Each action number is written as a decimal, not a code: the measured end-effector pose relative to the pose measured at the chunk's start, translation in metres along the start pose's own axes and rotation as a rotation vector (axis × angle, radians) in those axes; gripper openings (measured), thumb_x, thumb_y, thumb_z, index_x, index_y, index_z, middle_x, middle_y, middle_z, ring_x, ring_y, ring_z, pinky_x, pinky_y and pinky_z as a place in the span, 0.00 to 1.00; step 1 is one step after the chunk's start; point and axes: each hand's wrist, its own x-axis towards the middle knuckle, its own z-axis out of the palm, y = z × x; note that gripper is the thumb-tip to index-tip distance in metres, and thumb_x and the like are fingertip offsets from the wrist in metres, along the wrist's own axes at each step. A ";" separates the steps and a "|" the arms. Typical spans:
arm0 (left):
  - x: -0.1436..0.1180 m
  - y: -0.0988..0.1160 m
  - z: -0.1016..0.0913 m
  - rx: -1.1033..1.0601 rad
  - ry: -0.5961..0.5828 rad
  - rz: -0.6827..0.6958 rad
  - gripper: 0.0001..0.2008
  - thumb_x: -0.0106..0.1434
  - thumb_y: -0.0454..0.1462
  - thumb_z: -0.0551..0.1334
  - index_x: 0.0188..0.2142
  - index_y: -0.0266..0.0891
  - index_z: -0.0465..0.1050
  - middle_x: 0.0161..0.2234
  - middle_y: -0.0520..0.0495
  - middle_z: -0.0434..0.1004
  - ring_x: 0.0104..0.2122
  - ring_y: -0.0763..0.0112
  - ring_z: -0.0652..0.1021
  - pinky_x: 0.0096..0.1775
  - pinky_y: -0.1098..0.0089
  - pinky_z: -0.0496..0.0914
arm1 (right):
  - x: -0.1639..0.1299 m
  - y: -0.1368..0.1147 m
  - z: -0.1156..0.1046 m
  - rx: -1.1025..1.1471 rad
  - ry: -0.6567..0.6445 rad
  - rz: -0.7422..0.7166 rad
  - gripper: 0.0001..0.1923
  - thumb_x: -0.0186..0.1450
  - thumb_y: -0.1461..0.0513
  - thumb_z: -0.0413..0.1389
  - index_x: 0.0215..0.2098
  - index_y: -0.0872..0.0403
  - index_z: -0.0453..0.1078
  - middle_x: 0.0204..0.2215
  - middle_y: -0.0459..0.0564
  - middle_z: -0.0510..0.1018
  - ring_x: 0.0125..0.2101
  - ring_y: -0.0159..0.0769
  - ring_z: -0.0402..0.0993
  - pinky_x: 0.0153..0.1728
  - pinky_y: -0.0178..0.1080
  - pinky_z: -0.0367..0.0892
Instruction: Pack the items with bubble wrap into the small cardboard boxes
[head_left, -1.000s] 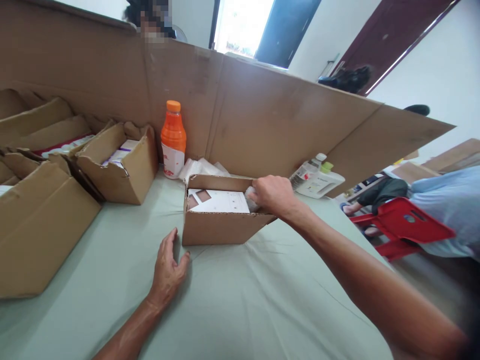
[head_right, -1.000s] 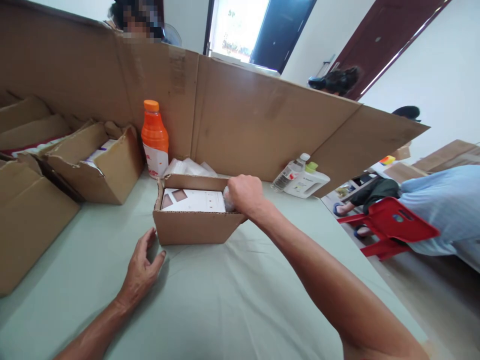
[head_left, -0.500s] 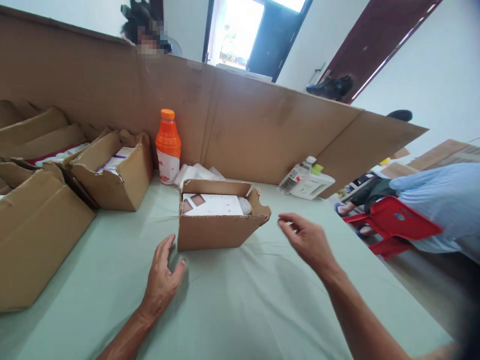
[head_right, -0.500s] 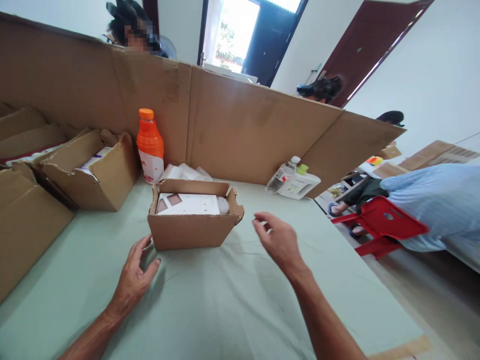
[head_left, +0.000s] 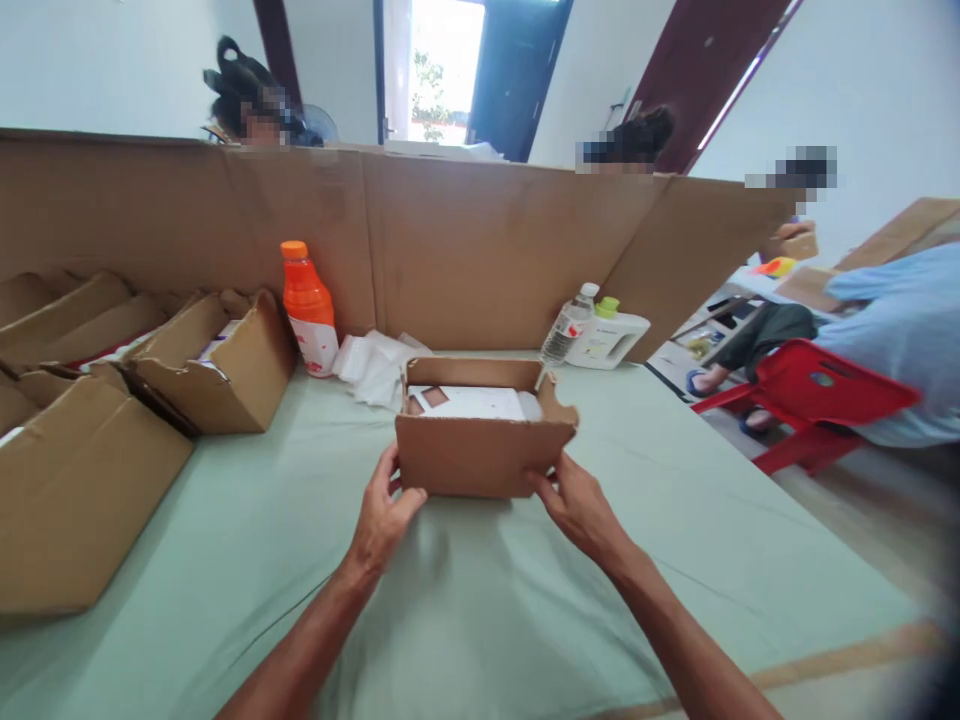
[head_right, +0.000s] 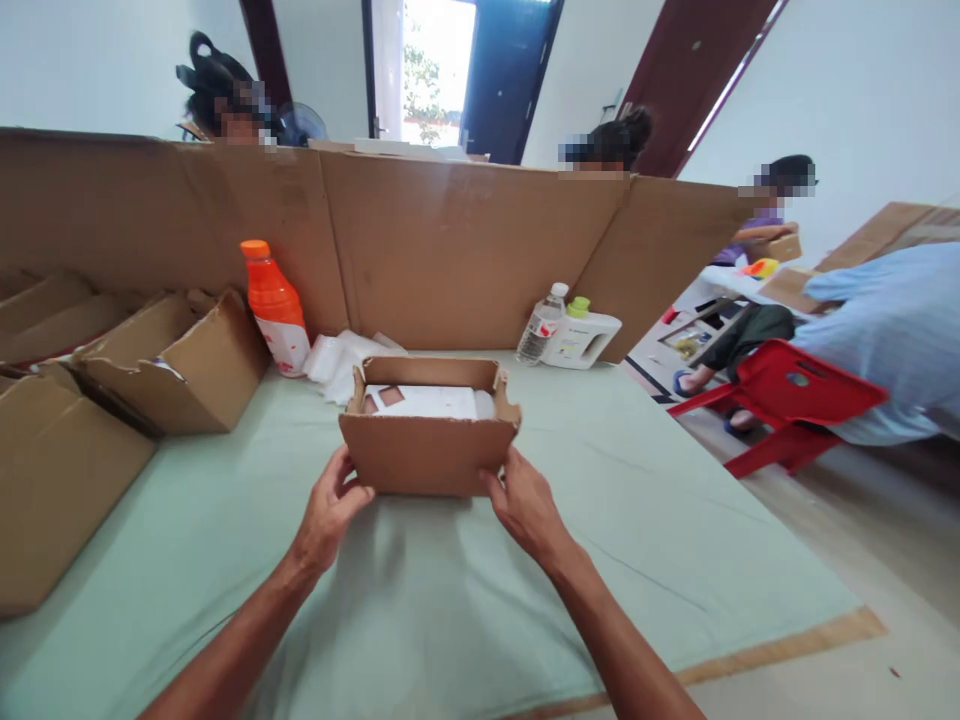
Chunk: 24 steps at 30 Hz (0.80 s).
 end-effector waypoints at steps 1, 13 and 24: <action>-0.006 -0.003 0.007 0.002 -0.048 -0.012 0.32 0.54 0.38 0.62 0.60 0.39 0.64 0.56 0.41 0.74 0.54 0.57 0.75 0.53 0.60 0.70 | -0.025 0.008 -0.004 -0.041 0.060 0.007 0.09 0.67 0.56 0.50 0.38 0.53 0.66 0.29 0.52 0.77 0.28 0.43 0.74 0.32 0.42 0.68; -0.028 -0.012 -0.023 0.482 0.046 -0.054 0.29 0.56 0.48 0.64 0.55 0.41 0.70 0.43 0.42 0.77 0.33 0.64 0.76 0.29 0.67 0.70 | -0.115 0.036 0.003 0.267 0.149 -0.004 0.58 0.59 0.40 0.63 0.74 0.50 0.37 0.70 0.63 0.54 0.67 0.58 0.57 0.62 0.57 0.63; 0.002 -0.045 0.035 0.141 -0.149 -0.018 0.37 0.60 0.48 0.64 0.66 0.42 0.57 0.63 0.36 0.66 0.56 0.55 0.75 0.54 0.56 0.72 | -0.091 0.071 0.006 0.363 0.405 0.112 0.58 0.57 0.47 0.67 0.73 0.50 0.39 0.68 0.63 0.58 0.66 0.56 0.59 0.63 0.57 0.60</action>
